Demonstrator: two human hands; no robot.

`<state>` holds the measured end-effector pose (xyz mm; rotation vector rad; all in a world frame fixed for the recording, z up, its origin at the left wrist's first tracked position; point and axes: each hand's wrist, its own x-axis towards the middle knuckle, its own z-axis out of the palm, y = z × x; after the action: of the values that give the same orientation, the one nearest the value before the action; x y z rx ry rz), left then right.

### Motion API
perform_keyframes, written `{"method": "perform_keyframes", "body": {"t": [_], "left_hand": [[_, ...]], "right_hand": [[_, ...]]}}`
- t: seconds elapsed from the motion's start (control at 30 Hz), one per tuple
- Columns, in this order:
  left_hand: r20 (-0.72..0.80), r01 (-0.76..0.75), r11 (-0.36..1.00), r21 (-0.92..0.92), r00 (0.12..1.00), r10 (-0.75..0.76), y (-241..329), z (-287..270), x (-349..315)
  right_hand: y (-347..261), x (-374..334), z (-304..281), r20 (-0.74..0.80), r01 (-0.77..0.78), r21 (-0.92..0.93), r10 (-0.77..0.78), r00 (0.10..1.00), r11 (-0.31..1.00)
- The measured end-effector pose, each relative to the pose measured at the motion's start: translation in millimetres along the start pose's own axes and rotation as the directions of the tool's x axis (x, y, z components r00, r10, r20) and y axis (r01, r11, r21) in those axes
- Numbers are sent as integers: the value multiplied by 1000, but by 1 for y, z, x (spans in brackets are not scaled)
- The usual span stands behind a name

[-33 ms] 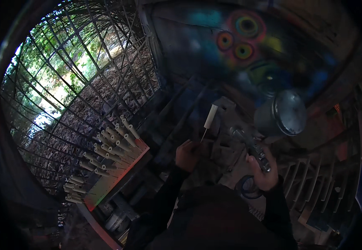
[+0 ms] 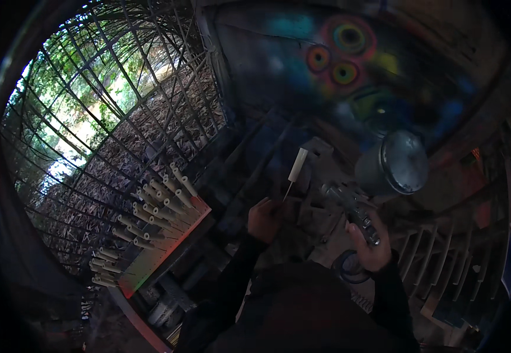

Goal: The person repeatedly picks up cylindrical wooden rollers from a multi-tiered wooden rack and sprays them with a handheld spray gun. The person holds each roller by its metal rod, applies a coat of paint, and returns it to the rack. This process is repeated for multiple rollers in a continuous loop.

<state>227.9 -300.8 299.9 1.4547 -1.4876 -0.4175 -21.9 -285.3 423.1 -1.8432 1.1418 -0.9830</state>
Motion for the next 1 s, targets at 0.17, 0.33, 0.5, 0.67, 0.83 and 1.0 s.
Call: {"method": "perform_keyframes", "body": {"t": [0.17,0.33,0.5,0.67,0.83,1.0], "left_hand": [[28,-12,999,45,1000,11,-6,-3,4],[29,6,999,33,1000,-7,0,-9,5],[20,8,999,46,1000,-9,-2,-12,5],[-3,24,1000,14,1000,-24,-2,-15,5],[-10,13,999,32,1000,-13,-6,-20,2],[-11,45,997,59,999,-44,-5,-25,1]], "right_hand": [[-10,-4,5,133,-53,82,42,990,995],[-13,2,4,22,-16,1,16,1000,1000],[-20,8,4,-90,21,39,-17,996,999],[-11,-2,12,38,8,23,-8,999,1000],[-17,-8,16,113,-41,83,32,993,996],[-29,2,14,5,-83,92,83,997,992]]}}
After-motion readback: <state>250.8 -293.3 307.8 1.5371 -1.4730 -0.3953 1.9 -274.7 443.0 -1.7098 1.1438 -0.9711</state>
